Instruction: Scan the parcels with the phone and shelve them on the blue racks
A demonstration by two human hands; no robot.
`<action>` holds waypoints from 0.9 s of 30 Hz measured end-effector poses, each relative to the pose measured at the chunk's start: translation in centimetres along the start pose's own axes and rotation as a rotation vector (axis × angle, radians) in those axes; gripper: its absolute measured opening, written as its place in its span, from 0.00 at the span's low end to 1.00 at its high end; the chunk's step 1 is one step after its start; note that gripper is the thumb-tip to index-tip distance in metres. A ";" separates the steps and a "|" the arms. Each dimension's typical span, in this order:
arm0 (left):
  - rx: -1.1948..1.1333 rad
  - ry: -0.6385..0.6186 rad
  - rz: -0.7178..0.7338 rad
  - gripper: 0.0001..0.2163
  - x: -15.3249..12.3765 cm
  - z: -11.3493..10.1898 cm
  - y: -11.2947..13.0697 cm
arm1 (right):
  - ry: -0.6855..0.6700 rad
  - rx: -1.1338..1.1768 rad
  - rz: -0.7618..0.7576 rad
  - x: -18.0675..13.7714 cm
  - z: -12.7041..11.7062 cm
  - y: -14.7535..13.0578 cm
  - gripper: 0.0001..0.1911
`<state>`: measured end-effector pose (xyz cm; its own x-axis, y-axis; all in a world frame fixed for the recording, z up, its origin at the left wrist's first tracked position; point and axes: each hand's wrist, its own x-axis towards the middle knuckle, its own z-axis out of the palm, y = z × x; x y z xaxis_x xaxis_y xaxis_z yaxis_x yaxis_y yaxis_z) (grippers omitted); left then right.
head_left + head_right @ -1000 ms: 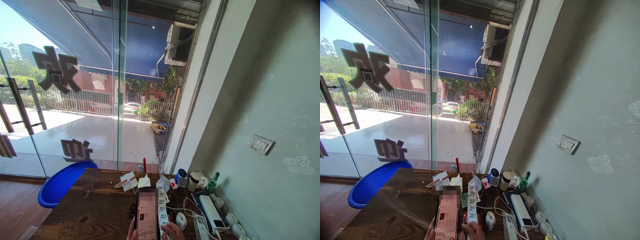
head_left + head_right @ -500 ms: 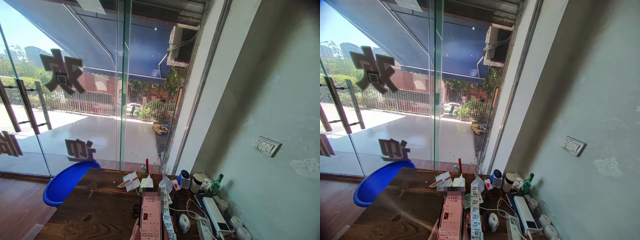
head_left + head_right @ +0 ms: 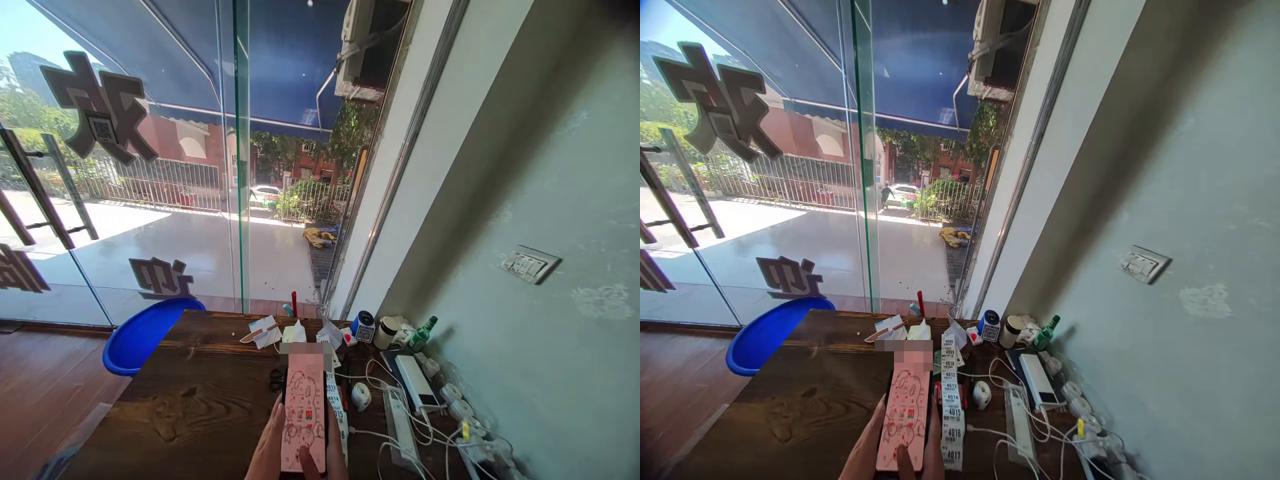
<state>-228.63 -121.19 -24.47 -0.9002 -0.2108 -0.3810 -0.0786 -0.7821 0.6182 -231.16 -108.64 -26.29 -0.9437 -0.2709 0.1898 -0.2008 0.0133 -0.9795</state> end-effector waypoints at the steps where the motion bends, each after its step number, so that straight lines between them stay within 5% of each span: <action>1: -0.005 0.022 -0.024 0.27 -0.5 0.2 0.0 | 0.000 0.065 0.027 -0.5 0.2 -0.3 0.42; 8: -0.055 0.159 -0.130 0.22 -2.6 2.8 1.4 | -0.052 0.242 0.284 -2.0 0.5 -3.6 0.49; 15: -0.010 0.089 -0.091 0.30 -2.7 2.4 0.8 | -0.038 0.301 0.289 -2.4 0.2 -4.5 0.47; 22: 0.136 0.009 -0.119 0.39 -3.4 2.5 0.5 | 0.098 0.315 0.177 -1.8 0.2 -2.9 0.32; 27: 0.141 -0.005 -0.110 0.42 -3.6 2.5 0.4 | 0.088 0.282 0.190 -1.5 0.1 -1.9 0.31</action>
<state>-226.49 -119.29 -21.15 -0.8851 -0.1251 -0.4482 -0.2356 -0.7102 0.6634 -229.31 -108.30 -24.68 -0.9787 -0.2055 -0.0050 0.0500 -0.2144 -0.9755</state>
